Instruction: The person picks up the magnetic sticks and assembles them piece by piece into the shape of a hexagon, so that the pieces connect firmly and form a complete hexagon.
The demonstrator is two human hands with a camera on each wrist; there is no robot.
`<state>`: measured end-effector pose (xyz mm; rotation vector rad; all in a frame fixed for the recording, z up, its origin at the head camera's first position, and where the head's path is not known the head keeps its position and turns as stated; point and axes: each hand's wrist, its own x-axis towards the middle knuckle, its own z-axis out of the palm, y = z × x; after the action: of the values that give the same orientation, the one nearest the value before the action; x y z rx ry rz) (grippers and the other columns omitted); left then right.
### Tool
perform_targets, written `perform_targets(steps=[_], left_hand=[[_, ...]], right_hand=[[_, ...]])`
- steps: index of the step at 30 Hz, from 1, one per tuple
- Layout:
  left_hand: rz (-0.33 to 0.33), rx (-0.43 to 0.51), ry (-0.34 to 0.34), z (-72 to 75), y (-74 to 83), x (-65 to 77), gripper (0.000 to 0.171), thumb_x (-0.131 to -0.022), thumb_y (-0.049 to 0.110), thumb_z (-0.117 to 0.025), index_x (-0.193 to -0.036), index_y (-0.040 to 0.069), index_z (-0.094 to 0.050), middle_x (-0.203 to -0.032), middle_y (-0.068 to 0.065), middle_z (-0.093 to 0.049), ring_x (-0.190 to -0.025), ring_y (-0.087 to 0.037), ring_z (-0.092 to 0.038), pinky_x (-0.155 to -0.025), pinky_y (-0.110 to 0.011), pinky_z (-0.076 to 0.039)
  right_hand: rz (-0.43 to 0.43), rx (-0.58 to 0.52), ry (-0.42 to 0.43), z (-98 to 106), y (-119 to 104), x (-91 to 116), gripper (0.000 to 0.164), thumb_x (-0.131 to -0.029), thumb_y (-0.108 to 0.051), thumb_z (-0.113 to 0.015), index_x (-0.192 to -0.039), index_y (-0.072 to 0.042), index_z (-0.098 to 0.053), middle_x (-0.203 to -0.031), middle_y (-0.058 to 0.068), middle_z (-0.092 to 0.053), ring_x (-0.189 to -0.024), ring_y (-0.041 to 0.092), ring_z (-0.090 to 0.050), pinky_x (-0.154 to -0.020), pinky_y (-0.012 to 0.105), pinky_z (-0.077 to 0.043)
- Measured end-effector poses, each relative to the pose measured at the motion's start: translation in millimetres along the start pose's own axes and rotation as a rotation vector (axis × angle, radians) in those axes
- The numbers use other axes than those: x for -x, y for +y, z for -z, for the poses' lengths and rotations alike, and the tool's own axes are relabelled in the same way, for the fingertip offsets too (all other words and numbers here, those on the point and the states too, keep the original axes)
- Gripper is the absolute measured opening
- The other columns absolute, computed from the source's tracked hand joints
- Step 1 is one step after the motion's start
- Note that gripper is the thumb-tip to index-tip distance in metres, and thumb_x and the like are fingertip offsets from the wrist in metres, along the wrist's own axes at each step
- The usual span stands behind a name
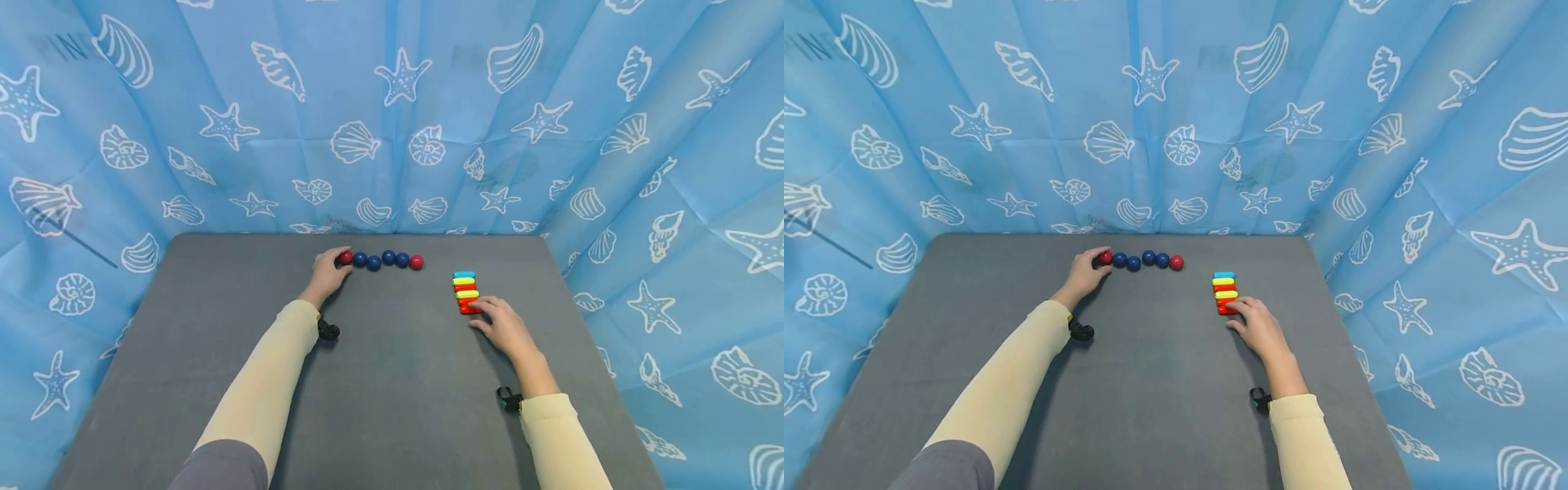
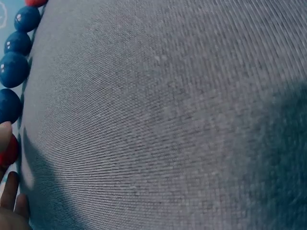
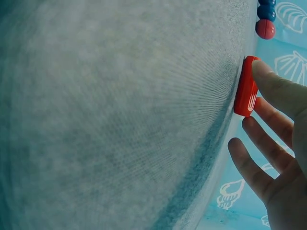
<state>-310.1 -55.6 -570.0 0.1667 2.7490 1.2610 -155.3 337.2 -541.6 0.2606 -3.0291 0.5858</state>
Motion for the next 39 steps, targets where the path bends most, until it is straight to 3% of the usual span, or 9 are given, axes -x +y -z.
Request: perform_targets(steps=[4,6,14,19,25,31,39], left_hand=[[0.045,0.041,0.051,2.2,-3.8,4.4,0.040,-0.098,0.022,-0.068,-0.137,0.017,-0.061,-0.142,-0.015,-0.057,-0.133,-0.039,-0.046,-0.108,-0.054,-0.041],[0.052,0.044,0.059,5.0,-5.9,7.6,0.039,-0.097,0.021,-0.069,-0.135,0.016,-0.063,-0.141,-0.015,-0.058,-0.133,-0.039,-0.047,-0.108,-0.054,-0.040],[0.061,0.087,-0.013,16.2,-11.3,33.8,0.049,-0.093,0.018,-0.074,-0.139,0.009,-0.059,-0.132,-0.017,-0.062,-0.120,-0.034,-0.054,-0.104,-0.050,-0.045],[0.043,0.085,-0.017,16.6,-8.8,54.2,0.042,-0.091,0.021,-0.077,-0.129,0.010,-0.066,-0.120,-0.015,-0.065,-0.108,-0.031,-0.057,-0.095,-0.048,-0.050],[-0.002,0.108,0.000,10.9,-5.0,84.0,0.036,-0.087,0.020,-0.080,-0.119,0.011,-0.069,-0.107,-0.010,-0.069,-0.095,-0.024,-0.061,-0.085,-0.043,-0.053],[-0.038,0.114,-0.010,-1.3,1.7,115.3,0.033,-0.083,0.016,-0.083,-0.112,0.013,-0.068,-0.104,-0.007,-0.070,-0.089,-0.020,-0.062,-0.083,-0.040,-0.052],[-0.060,0.123,0.034,-19.1,12.8,133.4,0.034,-0.081,0.019,-0.086,-0.111,0.014,-0.068,-0.101,-0.004,-0.069,-0.089,-0.018,-0.059,-0.081,-0.037,-0.049]], right_hand=[[0.003,0.008,-0.013,0.8,-0.6,0.4,0.043,-0.085,-0.017,-0.082,-0.123,-0.003,-0.070,-0.130,0.016,-0.062,-0.121,0.039,-0.055,-0.099,0.057,-0.047],[0.003,0.009,-0.018,1.1,-0.9,0.4,0.042,-0.085,-0.017,-0.082,-0.123,-0.002,-0.070,-0.129,0.016,-0.062,-0.120,0.039,-0.055,-0.099,0.056,-0.047],[-0.009,0.019,-0.034,1.0,1.4,0.2,0.042,-0.086,-0.017,-0.081,-0.124,-0.002,-0.070,-0.128,0.016,-0.061,-0.120,0.038,-0.055,-0.099,0.056,-0.047],[-0.004,0.021,-0.033,1.3,1.6,2.1,0.043,-0.085,-0.015,-0.082,-0.124,-0.002,-0.069,-0.128,0.017,-0.061,-0.120,0.039,-0.056,-0.100,0.056,-0.047],[0.008,0.026,-0.037,0.3,-2.6,-0.2,0.044,-0.086,-0.016,-0.081,-0.125,-0.003,-0.068,-0.129,0.017,-0.061,-0.119,0.038,-0.056,-0.101,0.055,-0.047],[0.012,0.034,-0.039,-0.6,-3.9,-2.6,0.043,-0.085,-0.015,-0.082,-0.124,-0.003,-0.068,-0.129,0.017,-0.062,-0.120,0.038,-0.057,-0.100,0.055,-0.047],[0.004,0.023,-0.027,-1.6,-0.6,0.3,0.039,-0.086,-0.014,-0.081,-0.122,-0.004,-0.069,-0.123,0.016,-0.065,-0.115,0.037,-0.060,-0.097,0.055,-0.049]])
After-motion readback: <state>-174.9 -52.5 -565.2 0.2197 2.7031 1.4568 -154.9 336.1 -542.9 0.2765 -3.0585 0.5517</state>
